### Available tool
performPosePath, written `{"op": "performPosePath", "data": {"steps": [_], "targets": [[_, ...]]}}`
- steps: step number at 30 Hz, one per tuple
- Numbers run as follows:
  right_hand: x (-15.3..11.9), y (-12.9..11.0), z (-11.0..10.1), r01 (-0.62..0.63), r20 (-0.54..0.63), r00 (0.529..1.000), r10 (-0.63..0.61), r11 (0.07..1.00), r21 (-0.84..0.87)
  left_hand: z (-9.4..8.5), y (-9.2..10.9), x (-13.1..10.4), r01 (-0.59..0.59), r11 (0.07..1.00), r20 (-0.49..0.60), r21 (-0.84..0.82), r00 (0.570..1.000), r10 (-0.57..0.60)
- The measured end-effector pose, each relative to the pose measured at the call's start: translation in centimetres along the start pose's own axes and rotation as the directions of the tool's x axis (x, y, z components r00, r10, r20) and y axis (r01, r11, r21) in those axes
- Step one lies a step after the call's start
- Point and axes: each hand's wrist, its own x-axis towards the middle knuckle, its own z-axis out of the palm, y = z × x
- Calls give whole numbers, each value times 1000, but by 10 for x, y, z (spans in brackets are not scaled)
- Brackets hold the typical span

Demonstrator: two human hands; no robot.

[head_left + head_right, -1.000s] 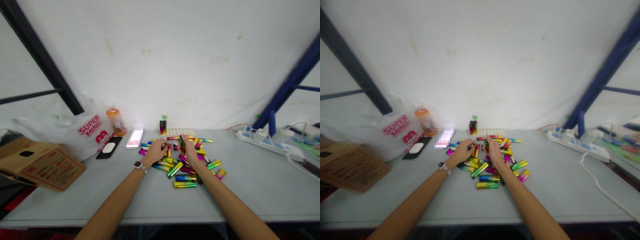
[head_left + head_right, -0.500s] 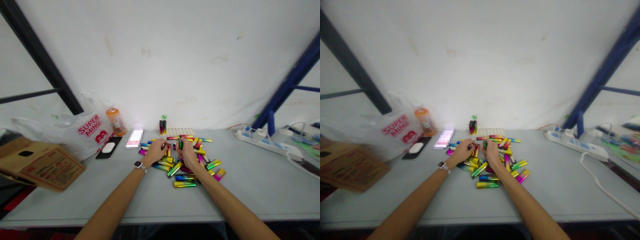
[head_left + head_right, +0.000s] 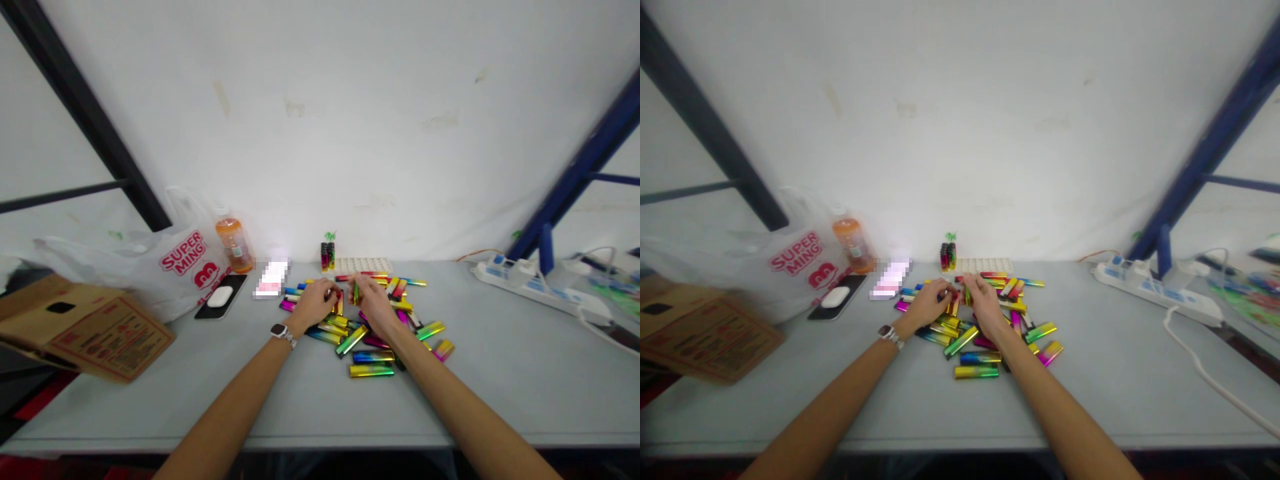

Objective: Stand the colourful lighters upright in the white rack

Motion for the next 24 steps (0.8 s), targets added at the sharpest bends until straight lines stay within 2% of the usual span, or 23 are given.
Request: {"op": "performPosePath", "data": {"steps": [7, 13, 15, 19, 24], "targets": [[-6, 4, -2, 32, -32, 999, -44, 953, -302, 0, 0, 0, 4, 1000, 3, -15, 1000, -4], [-11, -1, 1, 192, 1, 973, -231, 809, -556, 0, 0, 0, -15, 1000, -11, -24, 1000, 15], [-12, -3, 1, 207, -10, 962, -272, 756, -622, -1, 0, 0, -28, 999, -13, -32, 1000, 28], [-13, -3, -1, 177, -51, 957, -286, 713, -678, -1, 1, 0, -6, 999, -6, -44, 1000, 6], [-14, 2, 0, 227, -23, 945, -325, 707, -670, 0, 0, 0, 4, 1000, -10, -26, 1000, -4]]}}
